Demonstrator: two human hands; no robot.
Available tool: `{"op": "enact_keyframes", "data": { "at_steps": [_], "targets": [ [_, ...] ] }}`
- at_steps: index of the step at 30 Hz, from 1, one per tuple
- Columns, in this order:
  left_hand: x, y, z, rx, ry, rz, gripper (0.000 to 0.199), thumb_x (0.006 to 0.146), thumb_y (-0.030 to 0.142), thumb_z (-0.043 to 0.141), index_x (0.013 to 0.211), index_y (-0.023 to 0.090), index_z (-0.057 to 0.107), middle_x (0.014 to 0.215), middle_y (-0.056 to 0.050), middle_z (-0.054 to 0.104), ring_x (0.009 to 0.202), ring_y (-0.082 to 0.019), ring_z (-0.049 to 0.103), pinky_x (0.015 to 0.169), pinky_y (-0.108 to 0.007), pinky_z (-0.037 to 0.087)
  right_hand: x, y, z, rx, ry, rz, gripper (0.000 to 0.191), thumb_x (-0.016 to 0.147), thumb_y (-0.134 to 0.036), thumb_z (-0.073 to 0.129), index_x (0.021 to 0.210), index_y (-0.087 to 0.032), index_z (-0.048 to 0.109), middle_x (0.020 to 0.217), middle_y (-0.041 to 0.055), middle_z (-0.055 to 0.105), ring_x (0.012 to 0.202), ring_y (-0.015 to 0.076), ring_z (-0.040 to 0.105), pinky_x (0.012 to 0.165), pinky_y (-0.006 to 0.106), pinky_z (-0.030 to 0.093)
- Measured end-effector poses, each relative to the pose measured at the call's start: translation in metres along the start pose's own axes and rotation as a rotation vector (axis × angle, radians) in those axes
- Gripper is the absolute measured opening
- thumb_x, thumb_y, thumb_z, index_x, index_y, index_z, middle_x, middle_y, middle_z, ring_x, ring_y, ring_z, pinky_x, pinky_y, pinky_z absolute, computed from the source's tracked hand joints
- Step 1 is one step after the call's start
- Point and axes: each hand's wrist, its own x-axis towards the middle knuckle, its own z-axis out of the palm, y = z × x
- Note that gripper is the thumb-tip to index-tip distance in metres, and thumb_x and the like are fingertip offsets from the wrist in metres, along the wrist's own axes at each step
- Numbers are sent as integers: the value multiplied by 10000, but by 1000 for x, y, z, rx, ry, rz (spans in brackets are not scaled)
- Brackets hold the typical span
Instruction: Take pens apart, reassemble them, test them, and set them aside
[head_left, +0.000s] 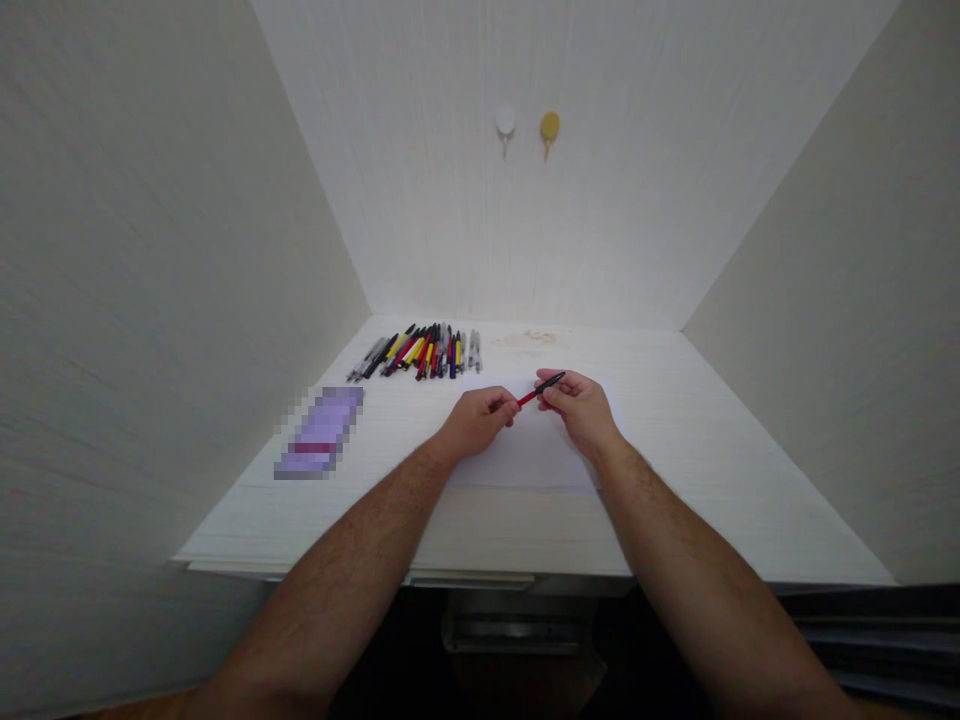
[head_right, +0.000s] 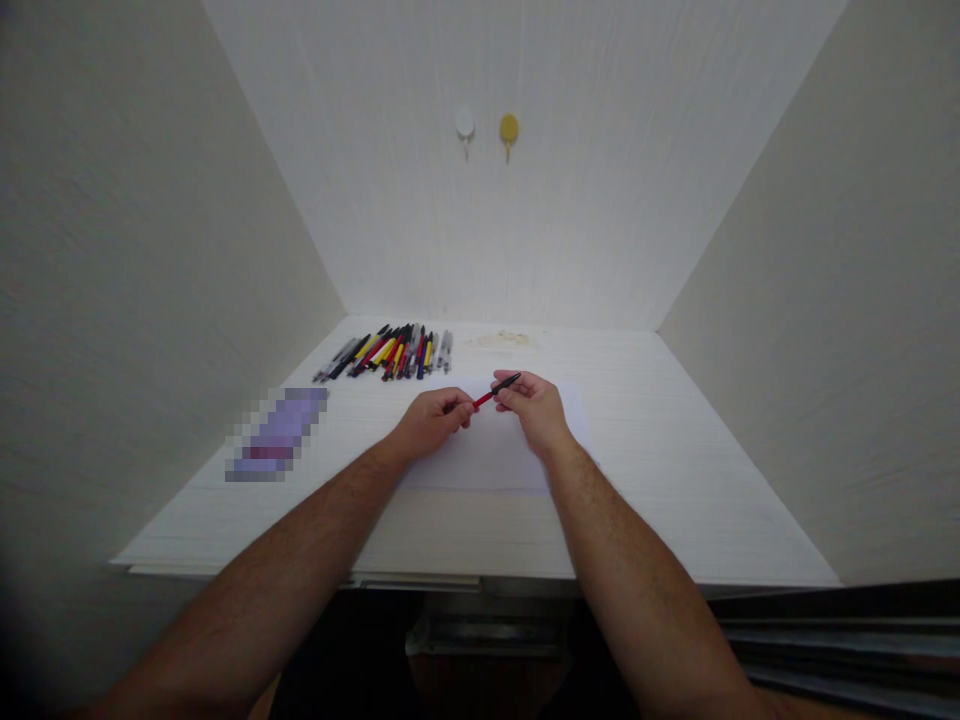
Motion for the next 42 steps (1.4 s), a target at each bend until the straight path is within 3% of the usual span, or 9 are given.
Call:
{"op": "enact_keyframes", "data": {
  "at_steps": [2,7,12,17,22,37,42],
  "targets": [
    [0,1,0,9,0,4,204,837,307,540,784,159,669,630,22,632,533,-86,478,529,-204,363,0,-1,0,30,-5,7,412,608,-264,785,1004,-203,690,927,42,709,755,144,623,659,296,516],
    [0,0,-1,29,1,15,217,839,323,539,787,162,675,637,17,639,540,-91,489,529,-207,364,-1,-2,1,-61,22,-7,301,623,-276,780,896,-178,701,732,9,676,612,113,572,609,287,500],
    [1,0,-1,45,0,15,216,838,321,535,779,163,671,638,18,640,539,-91,491,531,-209,368,-1,-4,1,4,2,-10,442,599,-231,785,1028,-205,682,982,48,712,749,138,623,643,289,517],
    [0,1,-1,39,-3,20,218,840,325,535,790,162,670,642,20,638,552,-90,498,551,-211,382,-4,-6,4,-79,18,18,318,652,-355,783,893,-163,702,809,58,712,665,138,622,580,277,505],
    [0,-4,0,31,-2,35,235,848,349,531,804,163,667,649,18,637,560,-92,499,547,-210,375,-4,-8,2,-43,15,33,333,699,-434,753,883,-168,675,852,80,729,691,152,662,567,261,504],
    [-1,-1,0,14,7,32,216,828,335,553,784,156,664,636,20,607,551,-87,469,535,-209,358,-4,-4,2,-37,-93,95,334,682,-451,761,865,-172,745,875,82,716,749,153,625,590,256,505],
    [-1,-3,3,-2,53,40,194,805,334,593,803,155,668,626,27,586,564,-86,470,538,-208,358,-3,0,3,-41,-73,68,325,669,-443,769,849,-172,754,841,63,700,690,130,581,577,263,495]
  ]
}}
